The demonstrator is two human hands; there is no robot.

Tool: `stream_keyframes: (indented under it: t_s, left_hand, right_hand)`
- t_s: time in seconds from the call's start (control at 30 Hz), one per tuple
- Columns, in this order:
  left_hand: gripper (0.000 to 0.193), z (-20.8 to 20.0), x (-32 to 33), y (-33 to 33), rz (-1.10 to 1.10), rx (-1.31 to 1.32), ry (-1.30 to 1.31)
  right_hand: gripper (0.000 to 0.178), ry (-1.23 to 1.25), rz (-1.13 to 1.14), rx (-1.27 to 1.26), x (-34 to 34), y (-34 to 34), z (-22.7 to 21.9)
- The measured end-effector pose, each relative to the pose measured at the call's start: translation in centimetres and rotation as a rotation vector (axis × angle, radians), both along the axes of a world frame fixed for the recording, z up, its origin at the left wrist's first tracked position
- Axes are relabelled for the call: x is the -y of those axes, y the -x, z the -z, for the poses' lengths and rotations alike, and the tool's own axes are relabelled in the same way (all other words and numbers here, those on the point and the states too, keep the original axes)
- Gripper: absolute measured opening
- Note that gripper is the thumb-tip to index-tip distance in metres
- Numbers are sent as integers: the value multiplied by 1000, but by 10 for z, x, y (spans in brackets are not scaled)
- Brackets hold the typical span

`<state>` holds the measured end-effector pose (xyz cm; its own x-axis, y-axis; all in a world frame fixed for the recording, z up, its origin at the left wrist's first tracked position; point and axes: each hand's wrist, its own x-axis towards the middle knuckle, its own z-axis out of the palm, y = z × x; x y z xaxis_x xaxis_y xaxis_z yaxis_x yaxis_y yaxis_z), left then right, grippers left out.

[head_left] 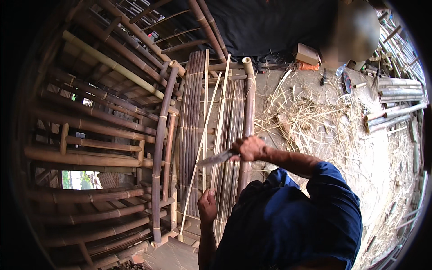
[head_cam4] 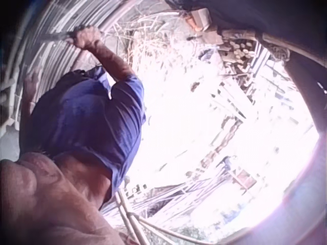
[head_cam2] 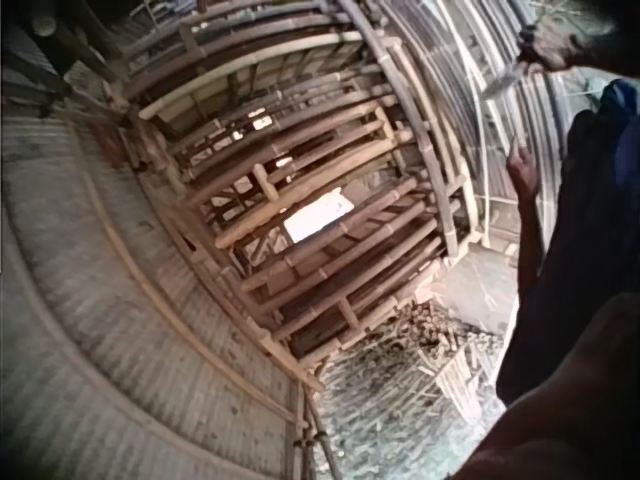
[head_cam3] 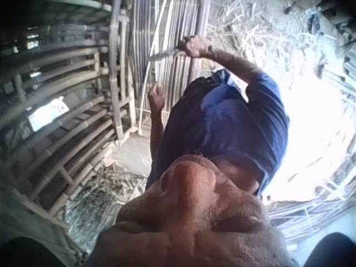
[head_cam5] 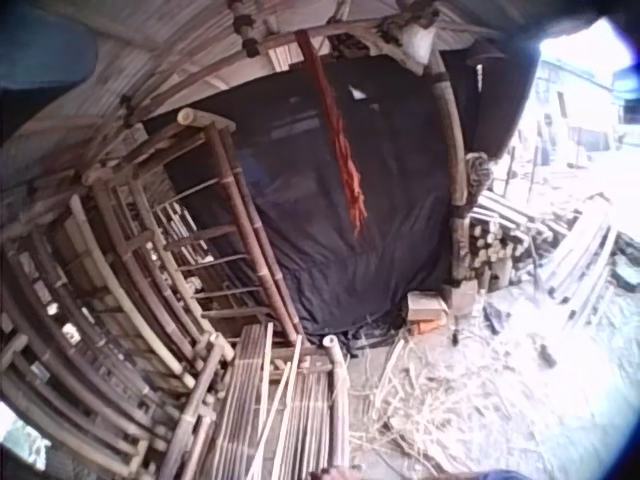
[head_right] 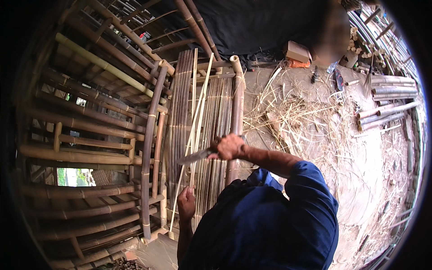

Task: The person uses a machete to split long bamboo poles into thin strips. They repeatedly position the bamboo against a wooden frame, strike it with the machete to split the material, and then stack the resulting strips.

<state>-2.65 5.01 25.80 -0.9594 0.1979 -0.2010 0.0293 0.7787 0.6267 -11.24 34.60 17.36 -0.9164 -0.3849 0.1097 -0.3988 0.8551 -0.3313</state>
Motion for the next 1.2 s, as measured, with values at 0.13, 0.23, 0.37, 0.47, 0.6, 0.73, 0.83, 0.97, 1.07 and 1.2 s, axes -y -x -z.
stream_keyframes:
  t_s: [0.13, 0.23, 0.37, 0.47, 0.6, 0.73, 0.83, 0.97, 1.07, 1.2]
  left_hand:
    - [33, 21, 22, -22, 59, 43, -53]
    - [43, 22, 15, -14, 75, 25, -157]
    - [59, -8, 43, -62, -56, 99, -187]
    - [66, 24, 42, -54, 2, 172, -193]
    - [40, 26, 54, -68, -47, 212, -253]
    - [28, 42, 67, -82, 38, 56, -442]
    - [25, 35, 74, -97, -8, 121, -269]
    - [35, 45, 64, -88, -1, 121, -89]
    - [37, 96, 67, -66, 127, -130, -124]
    - [29, 68, 30, -69, -122, -93, -135]
  right_hand:
    - [71, -104, 558, 58, -97, 86, 28]
    - [68, -158, 465, -564, -33, 62, 91]
    - [72, -112, 415, 85, -52, 56, -4]
    - [72, -328, 652, -1002, -76, 65, 110]
    - [71, -8, 6, 29, -49, 21, -23]
    - [66, 185, 747, 194, -127, 75, 91]
    - [69, 61, 692, 53, -116, 58, 32]
    - [66, 474, 733, 36, -75, 36, -8]
    - [72, 1362, 1071, 374, -106, 48, 102]
    - [61, 2026, 979, 499, -70, 5, 74]
